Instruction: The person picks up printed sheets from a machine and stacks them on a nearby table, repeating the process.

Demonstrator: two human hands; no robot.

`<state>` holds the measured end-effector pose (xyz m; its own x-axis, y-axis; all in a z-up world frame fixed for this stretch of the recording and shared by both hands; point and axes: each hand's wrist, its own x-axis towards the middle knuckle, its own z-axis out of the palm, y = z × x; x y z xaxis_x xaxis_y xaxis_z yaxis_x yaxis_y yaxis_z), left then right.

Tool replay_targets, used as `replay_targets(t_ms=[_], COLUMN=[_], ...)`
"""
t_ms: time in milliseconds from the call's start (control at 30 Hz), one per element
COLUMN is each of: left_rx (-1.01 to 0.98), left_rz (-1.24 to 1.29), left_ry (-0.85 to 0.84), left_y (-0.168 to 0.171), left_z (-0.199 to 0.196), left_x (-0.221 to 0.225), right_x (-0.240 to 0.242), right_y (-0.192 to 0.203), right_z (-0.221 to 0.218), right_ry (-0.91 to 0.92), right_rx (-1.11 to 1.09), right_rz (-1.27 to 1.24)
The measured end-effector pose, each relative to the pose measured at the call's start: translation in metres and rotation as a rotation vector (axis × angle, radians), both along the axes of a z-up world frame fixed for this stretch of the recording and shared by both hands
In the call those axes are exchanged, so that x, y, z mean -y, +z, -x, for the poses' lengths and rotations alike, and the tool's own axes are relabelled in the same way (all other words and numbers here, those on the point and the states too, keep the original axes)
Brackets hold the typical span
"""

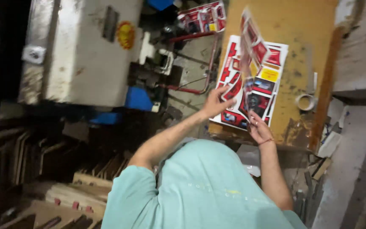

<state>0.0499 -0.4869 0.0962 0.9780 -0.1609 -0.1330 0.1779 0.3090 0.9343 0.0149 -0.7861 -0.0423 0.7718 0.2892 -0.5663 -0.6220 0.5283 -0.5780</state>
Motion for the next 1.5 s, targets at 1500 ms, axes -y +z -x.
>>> replay_targets(t_ms=[1500], left_rx=[-0.125], left_rz=[-0.219], left_ry=[0.628], left_y=[0.069], left_z=[0.096], left_x=[-0.336], right_x=[-0.215], right_y=[0.004], right_z=[-0.002], right_ry=[0.522], right_rx=[0.701], right_rz=[2.189])
